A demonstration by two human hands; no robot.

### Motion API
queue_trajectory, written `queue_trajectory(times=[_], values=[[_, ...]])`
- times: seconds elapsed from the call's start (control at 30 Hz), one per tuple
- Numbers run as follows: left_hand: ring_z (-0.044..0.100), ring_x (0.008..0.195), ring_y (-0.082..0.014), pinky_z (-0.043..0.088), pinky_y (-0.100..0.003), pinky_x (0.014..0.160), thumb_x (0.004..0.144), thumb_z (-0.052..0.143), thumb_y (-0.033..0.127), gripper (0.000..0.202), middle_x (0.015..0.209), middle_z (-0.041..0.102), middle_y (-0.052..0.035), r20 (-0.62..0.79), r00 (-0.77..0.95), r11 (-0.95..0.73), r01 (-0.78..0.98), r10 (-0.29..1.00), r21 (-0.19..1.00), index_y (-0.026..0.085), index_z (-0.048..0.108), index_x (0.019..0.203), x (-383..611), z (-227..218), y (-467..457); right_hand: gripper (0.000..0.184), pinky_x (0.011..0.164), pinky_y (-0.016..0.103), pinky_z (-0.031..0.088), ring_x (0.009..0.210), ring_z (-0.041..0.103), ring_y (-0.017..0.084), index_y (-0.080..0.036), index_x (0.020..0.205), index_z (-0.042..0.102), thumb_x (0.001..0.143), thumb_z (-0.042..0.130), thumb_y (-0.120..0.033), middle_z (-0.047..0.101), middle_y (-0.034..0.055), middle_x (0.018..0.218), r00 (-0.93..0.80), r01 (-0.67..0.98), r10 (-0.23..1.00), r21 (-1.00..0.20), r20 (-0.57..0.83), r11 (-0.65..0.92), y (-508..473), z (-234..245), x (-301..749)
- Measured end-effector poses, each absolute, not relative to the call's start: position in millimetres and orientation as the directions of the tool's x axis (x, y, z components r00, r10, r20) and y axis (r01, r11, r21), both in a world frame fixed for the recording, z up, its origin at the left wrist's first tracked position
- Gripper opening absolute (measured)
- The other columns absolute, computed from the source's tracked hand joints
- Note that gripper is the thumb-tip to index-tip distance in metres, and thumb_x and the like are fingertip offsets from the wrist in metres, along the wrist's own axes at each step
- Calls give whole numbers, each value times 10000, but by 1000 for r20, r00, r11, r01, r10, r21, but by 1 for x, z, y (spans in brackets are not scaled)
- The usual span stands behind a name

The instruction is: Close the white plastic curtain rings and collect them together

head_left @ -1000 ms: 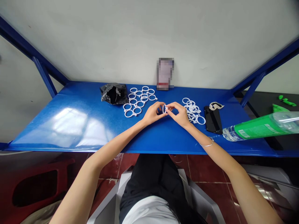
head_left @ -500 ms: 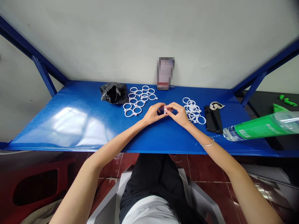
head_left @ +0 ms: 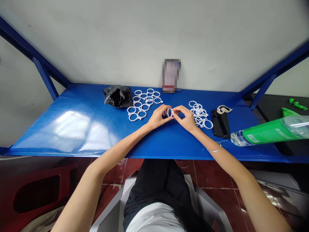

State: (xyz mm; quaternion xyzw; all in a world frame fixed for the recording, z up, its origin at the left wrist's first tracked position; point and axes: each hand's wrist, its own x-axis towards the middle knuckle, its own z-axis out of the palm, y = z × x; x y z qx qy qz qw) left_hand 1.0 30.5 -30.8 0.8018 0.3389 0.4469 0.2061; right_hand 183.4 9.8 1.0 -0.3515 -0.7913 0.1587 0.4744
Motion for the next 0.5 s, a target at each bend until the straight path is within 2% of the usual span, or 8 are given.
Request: queue_trajectory(times=[0.27, 0.5], values=[[554, 713, -118, 500, -240, 657, 860, 662, 508, 436, 950, 623, -58, 579, 366, -686, 385, 728, 618, 159, 591, 1112, 0, -28, 30, 109, 717, 325, 587, 738, 671, 170, -225, 938, 666, 919, 628, -324, 716, 33, 883, -239, 393, 752, -647, 615, 653, 11, 0, 184], [545, 699, -119, 496, -240, 650, 858, 670, 490, 425, 940, 613, -52, 582, 364, -687, 399, 727, 608, 161, 590, 1114, 0, -28, 30, 76, 674, 316, 566, 739, 657, 166, -222, 895, 679, 910, 644, -287, 697, 37, 877, -234, 382, 713, -611, 661, 693, 12, -2, 184]])
